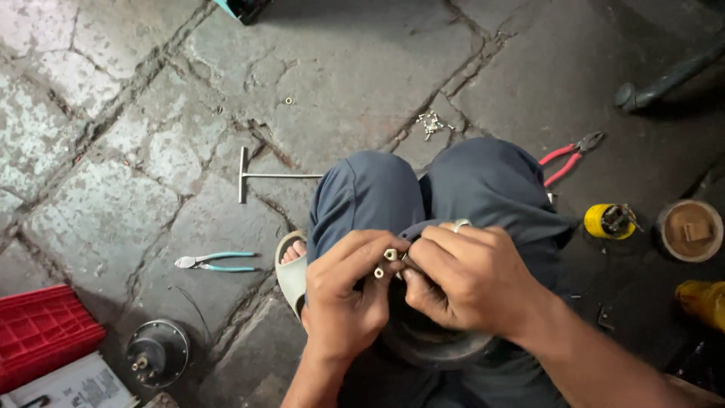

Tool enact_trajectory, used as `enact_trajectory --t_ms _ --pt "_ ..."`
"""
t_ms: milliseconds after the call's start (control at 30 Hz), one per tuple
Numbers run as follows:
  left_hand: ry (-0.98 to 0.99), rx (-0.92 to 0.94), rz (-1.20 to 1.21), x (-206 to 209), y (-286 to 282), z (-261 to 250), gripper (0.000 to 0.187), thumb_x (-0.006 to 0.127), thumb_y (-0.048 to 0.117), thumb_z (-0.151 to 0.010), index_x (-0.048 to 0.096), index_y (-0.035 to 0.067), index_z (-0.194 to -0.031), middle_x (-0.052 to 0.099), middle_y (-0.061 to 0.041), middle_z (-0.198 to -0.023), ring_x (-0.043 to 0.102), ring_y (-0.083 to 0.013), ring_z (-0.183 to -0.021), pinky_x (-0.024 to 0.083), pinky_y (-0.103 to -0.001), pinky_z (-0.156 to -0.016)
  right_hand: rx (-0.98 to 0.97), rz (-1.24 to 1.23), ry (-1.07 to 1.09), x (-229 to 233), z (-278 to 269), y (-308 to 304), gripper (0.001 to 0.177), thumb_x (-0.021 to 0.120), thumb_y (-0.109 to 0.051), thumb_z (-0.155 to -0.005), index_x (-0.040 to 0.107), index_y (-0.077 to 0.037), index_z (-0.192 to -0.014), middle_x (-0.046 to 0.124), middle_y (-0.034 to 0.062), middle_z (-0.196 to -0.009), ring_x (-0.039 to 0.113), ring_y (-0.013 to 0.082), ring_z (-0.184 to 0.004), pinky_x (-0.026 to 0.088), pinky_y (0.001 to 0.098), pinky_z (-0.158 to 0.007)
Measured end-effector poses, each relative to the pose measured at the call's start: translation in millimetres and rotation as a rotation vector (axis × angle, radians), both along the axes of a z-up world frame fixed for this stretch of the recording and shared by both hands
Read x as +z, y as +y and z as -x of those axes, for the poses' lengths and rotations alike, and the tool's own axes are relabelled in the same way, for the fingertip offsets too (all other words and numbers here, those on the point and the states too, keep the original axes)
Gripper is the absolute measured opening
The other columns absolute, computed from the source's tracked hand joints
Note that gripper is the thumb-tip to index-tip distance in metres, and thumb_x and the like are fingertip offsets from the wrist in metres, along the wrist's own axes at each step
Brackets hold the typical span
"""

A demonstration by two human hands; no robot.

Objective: Repairing an internal mechanical or electrical component using a screwdriver and pliers while sitting on the floor.

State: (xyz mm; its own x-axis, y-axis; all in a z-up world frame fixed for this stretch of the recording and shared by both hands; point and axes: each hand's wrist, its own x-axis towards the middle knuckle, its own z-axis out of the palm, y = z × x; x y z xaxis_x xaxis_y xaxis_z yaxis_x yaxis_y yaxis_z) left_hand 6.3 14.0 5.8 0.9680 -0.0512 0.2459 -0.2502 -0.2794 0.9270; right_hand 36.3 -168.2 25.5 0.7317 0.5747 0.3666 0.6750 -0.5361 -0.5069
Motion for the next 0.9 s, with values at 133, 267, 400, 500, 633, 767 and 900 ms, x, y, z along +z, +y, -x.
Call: enact_trajectory --t_ms 133,267,400,500,633,767,900 --pt "0.053 0.046 0.03 -3.1 -3.9 0.7 0.023 0.07 -0.012 -0.083 0.073 0.001 -0.102 0.075 -0.009 -0.098 0.075 -0.0199 -0.085 0.057 -0.027 -0.075 0.126 -0.074 0.057 -7.7 -13.5 -4.1 0.016 0.074 -0.013 -0.082 0.06 -0.005 -0.08 0.056 0.008 -0.071 0.057 0.0287 -0.058 0.045 0.0396 -0.053" --pt "0.059 0.052 0.03 -3.0 -5.1 -0.7 0.02 0.07 -0.011 -0.085 0.072 0.0 -0.102 0.076 -0.01 -0.097 0.077 -0.0197 -0.085 0.058 -0.027 -0.075 0.127 -0.119 0.066 -9.7 -15.3 -3.7 0.013 0.073 -0.01 -0.08 0.06 -0.005 -0.079 0.054 0.008 -0.068 0.055 0.0283 -0.057 0.043 0.04 -0.053" --pt "0.084 0.052 0.048 0.5 -6.0 -1.5 0.019 0.07 -0.01 -0.085 0.072 0.0 -0.101 0.076 -0.01 -0.096 0.077 -0.0194 -0.085 0.058 -0.026 -0.076 0.135 -0.14 0.098 -10.4 -15.8 -4.4 0.012 0.073 -0.007 -0.079 0.061 -0.004 -0.079 0.053 0.0077 -0.068 0.055 0.0269 -0.057 0.043 0.0392 -0.053" --pt "0.095 0.041 0.049 0.1 -5.0 -1.6 0.018 0.07 -0.01 -0.085 0.072 0.0 -0.1 0.075 -0.01 -0.095 0.077 -0.0196 -0.084 0.057 -0.027 -0.074 0.163 -0.101 0.043 -9.9 -16.8 -5.3 0.012 0.072 -0.006 -0.077 0.061 -0.004 -0.08 0.054 0.0084 -0.069 0.056 0.0282 -0.06 0.044 0.0406 -0.055" --pt "0.073 0.031 0.056 -1.7 -5.6 -0.6 0.018 0.069 -0.011 -0.085 0.071 -0.001 -0.1 0.075 -0.01 -0.095 0.076 -0.0203 -0.085 0.057 -0.027 -0.076 0.183 -0.094 0.041 -9.0 -16.0 -7.0 0.013 0.074 -0.007 -0.077 0.062 -0.003 -0.08 0.053 0.0092 -0.069 0.056 0.0289 -0.06 0.044 0.0413 -0.055" --pt "0.08 0.027 0.05 -2.8 -5.0 1.6 0.019 0.07 -0.011 -0.083 0.072 -0.001 -0.1 0.076 -0.01 -0.095 0.077 -0.02 -0.085 0.058 -0.027 -0.077 0.192 -0.09 0.011 -9.3 -14.4 -6.7 0.014 0.073 -0.008 -0.078 0.06 -0.003 -0.081 0.055 0.0095 -0.072 0.058 0.0293 -0.064 0.046 0.0409 -0.057" --pt "0.082 0.022 0.118 -9.2 -5.7 4.0 0.021 0.066 -0.012 -0.085 0.072 -0.002 -0.103 0.077 -0.01 -0.098 0.076 -0.018 -0.087 0.058 -0.027 -0.077 0.15 -0.065 0.027 -8.8 -10.4 -7.6 0.015 0.076 -0.009 -0.078 0.062 -0.003 -0.08 0.058 0.0102 -0.071 0.06 0.0311 -0.064 0.046 0.0412 -0.056"
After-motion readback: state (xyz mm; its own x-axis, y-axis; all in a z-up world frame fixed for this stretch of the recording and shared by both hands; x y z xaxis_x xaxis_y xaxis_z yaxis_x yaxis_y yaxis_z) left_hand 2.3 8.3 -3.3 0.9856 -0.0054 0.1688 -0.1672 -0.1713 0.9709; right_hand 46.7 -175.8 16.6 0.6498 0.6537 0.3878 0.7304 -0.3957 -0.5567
